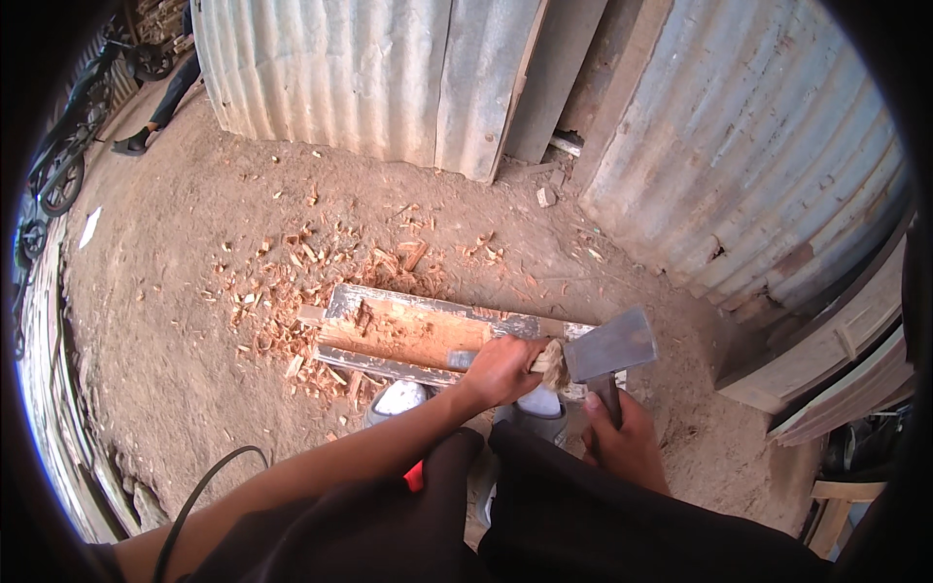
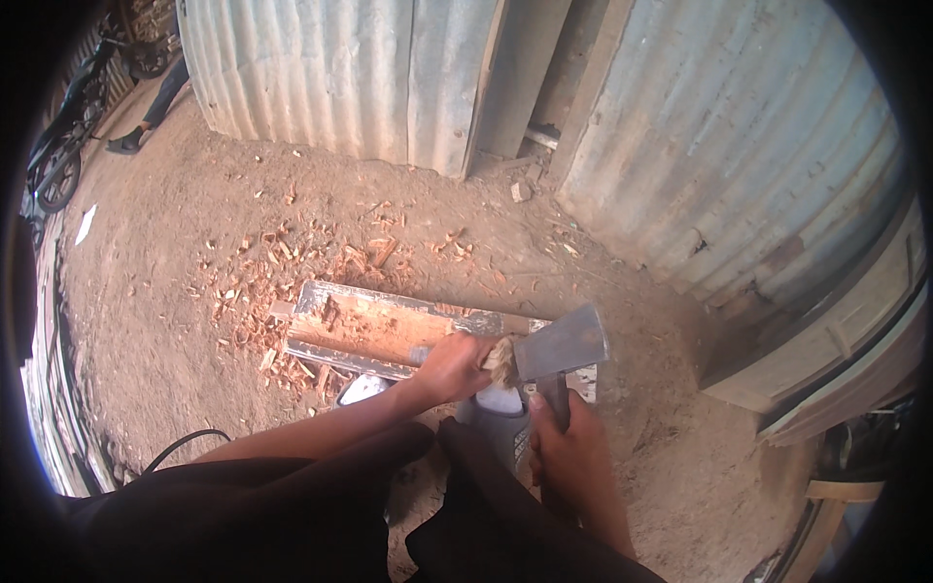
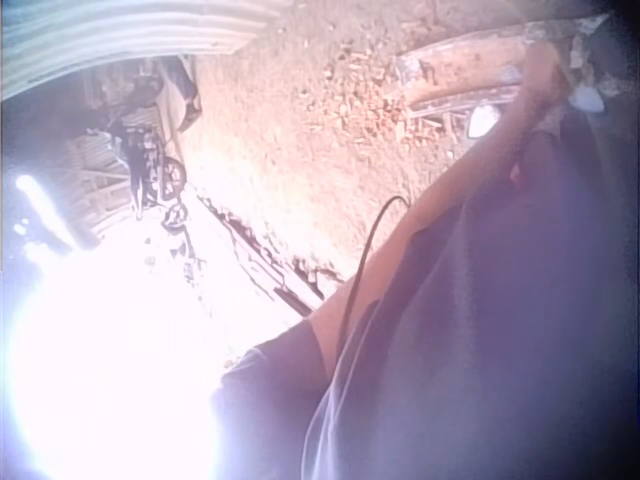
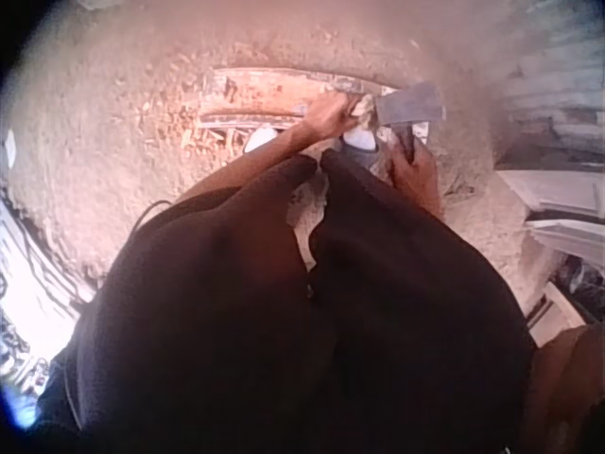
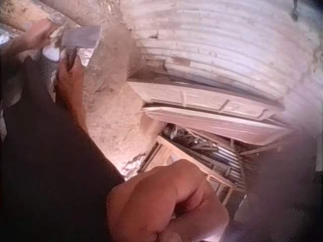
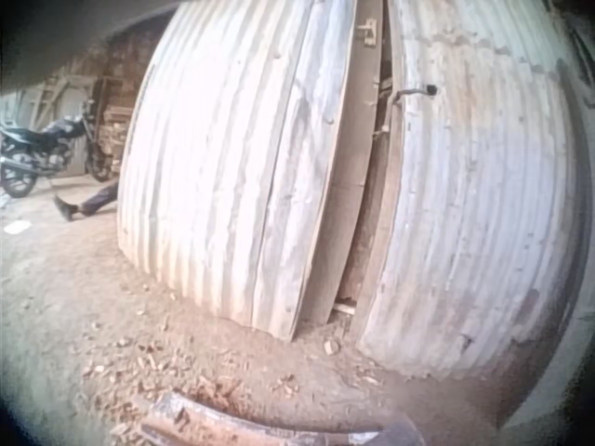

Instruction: The person uses a hand axe to repeatedly strike and shape a small piece of wood held in the left hand. The wood is positioned over a larger plank on the ground, and wood chips accumulate around the work area throughout the clip.

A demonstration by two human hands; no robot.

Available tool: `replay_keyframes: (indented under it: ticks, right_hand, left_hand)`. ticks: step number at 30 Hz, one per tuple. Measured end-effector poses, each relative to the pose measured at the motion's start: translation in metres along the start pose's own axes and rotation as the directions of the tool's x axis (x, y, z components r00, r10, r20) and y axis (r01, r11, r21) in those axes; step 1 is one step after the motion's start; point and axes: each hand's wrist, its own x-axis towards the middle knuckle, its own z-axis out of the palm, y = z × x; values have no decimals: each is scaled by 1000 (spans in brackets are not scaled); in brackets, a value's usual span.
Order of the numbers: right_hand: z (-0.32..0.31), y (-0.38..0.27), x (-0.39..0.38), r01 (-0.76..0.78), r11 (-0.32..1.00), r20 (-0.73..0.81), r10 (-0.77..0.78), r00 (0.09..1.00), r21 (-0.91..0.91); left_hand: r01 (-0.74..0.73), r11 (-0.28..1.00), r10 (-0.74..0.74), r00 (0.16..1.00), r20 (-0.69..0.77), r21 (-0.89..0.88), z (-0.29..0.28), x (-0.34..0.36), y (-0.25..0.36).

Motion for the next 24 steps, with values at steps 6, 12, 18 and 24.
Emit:
replay_keyframes:
  ticks: [6, 12, 18, 24]
  right_hand:
    - [7, 0, 1, -23, 997, 21, 22, 1000, 68]
    - [12, -5, -4, -37, 994, -4, 38, 999, 102]
    - [7, 1, 1, -30, 994, -15, 32, 999, 103]
    - [5, 1, -7, -50, 987, -36, 57, 998, 154]
  left_hand:
    - [86, 992, -90, 995, 36, 93, -2, 0, -4]
    - [92, 986, -98, 994, 40, 139, 4, 4, -13]
    - [47, 991, -47, 999, -2, 125, 4, -1, -20]
    - [47, 999, -45, 997, -65, 25, 0, 4, 1]
